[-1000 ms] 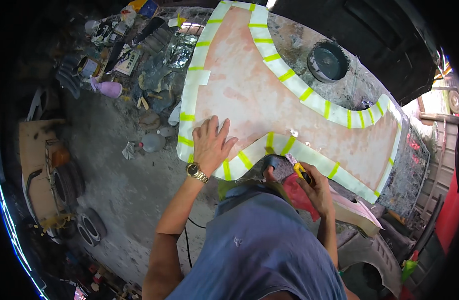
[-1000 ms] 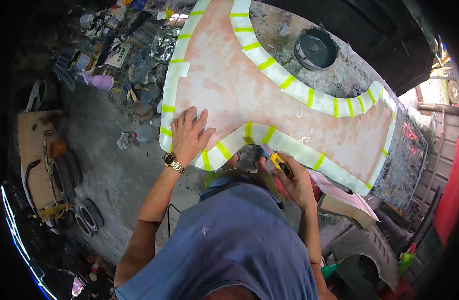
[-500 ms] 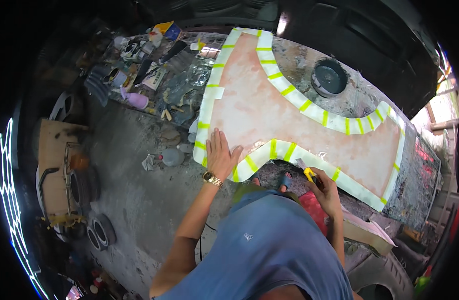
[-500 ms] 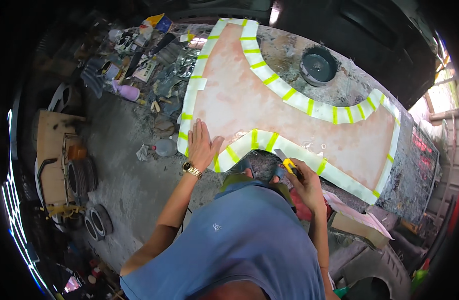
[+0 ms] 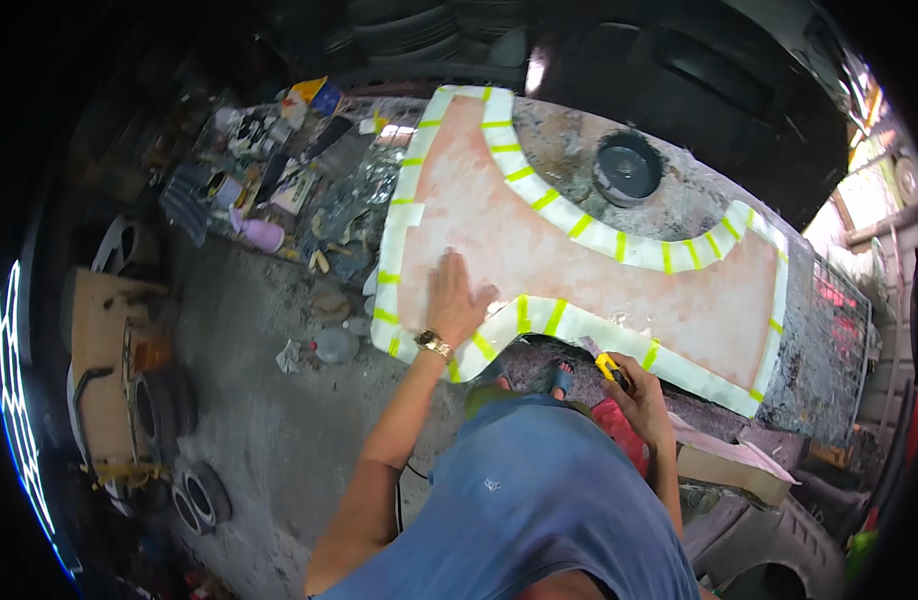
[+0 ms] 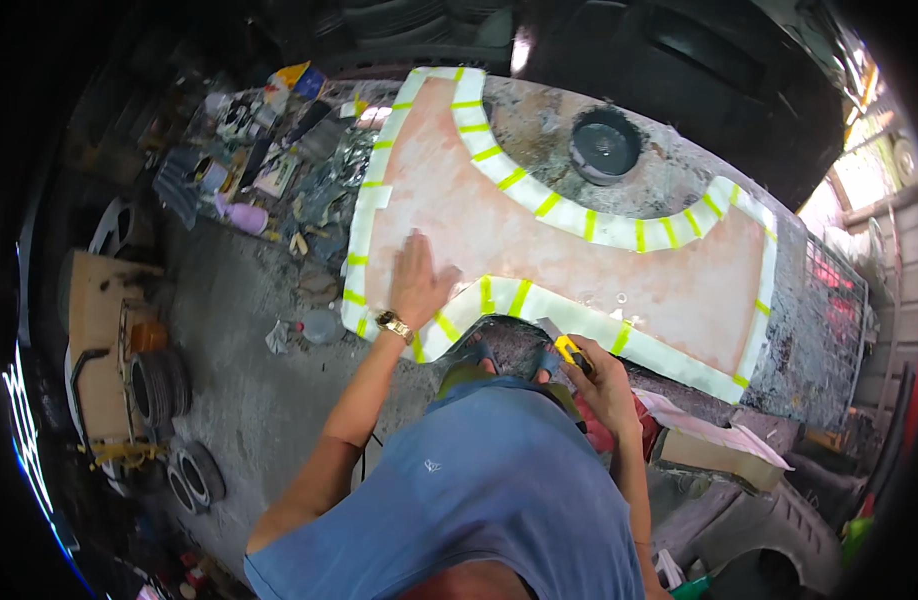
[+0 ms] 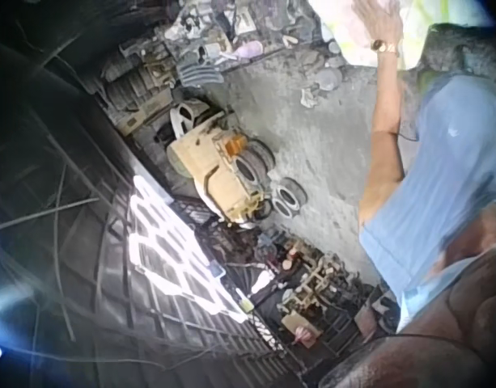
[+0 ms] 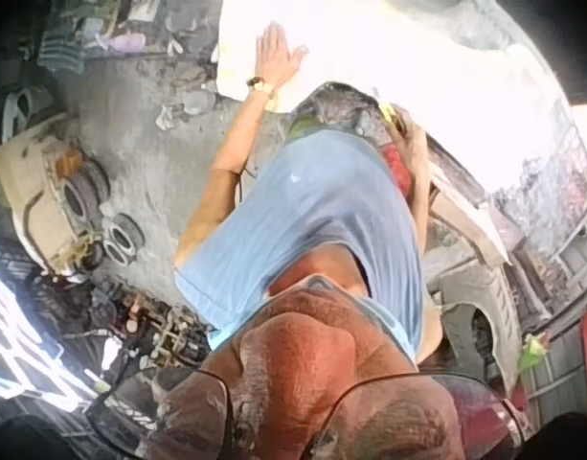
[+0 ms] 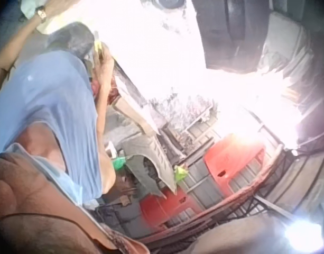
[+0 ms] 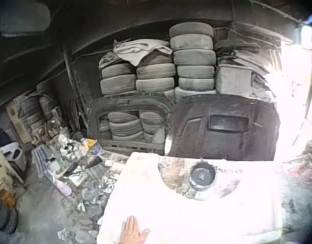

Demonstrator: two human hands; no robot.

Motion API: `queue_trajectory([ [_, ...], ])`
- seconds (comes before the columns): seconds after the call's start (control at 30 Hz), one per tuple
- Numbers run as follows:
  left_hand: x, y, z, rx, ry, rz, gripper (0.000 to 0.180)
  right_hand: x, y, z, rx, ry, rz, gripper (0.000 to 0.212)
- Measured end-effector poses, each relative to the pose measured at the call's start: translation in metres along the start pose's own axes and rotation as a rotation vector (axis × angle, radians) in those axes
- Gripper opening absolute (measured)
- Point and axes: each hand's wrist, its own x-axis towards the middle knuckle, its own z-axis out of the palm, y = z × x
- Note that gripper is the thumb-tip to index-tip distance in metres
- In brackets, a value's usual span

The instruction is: The person applies a filler substance to a car bumper using a cloth, smoothing it over the surface. Later, the person uses a utility knife to cut and remove masking tape from a car hood.

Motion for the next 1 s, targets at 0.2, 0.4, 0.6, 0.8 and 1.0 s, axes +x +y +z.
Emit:
queue_trajectory([
  [0.2, 0.077, 0.007, 0.022, -0.009, 0.140, 0.014, 0.084, -0.005, -0.010, -0.002, -0.080, 0.033, -0.058, 0.034],
  [0.4, 0.046, 0.081, 0.034, -0.164, -0.214, 0.537, 0.083, -0.007, -0.005, 0.002, -0.087, 0.048, -0.055, 0.035],
  [0.6, 0.103, 0.001, 0.025, 0.038, 0.034, 0.142, 0.077, -0.009, -0.001, 0.002, -0.026, 0.032, 0.023, 0.035],
  [0.8, 0.055, 0.041, 0.020, -0.036, -0.169, 0.560, 0.076, -0.004, 0.011, 0.004, -0.021, 0.028, 0.016, 0.035],
  [1.0, 0.090, -0.028, 0.021, -0.020, -0.039, 0.218, 0.075, 0.002, -0.009, 0.005, -0.135, -0.004, -0.031, 0.037],
])
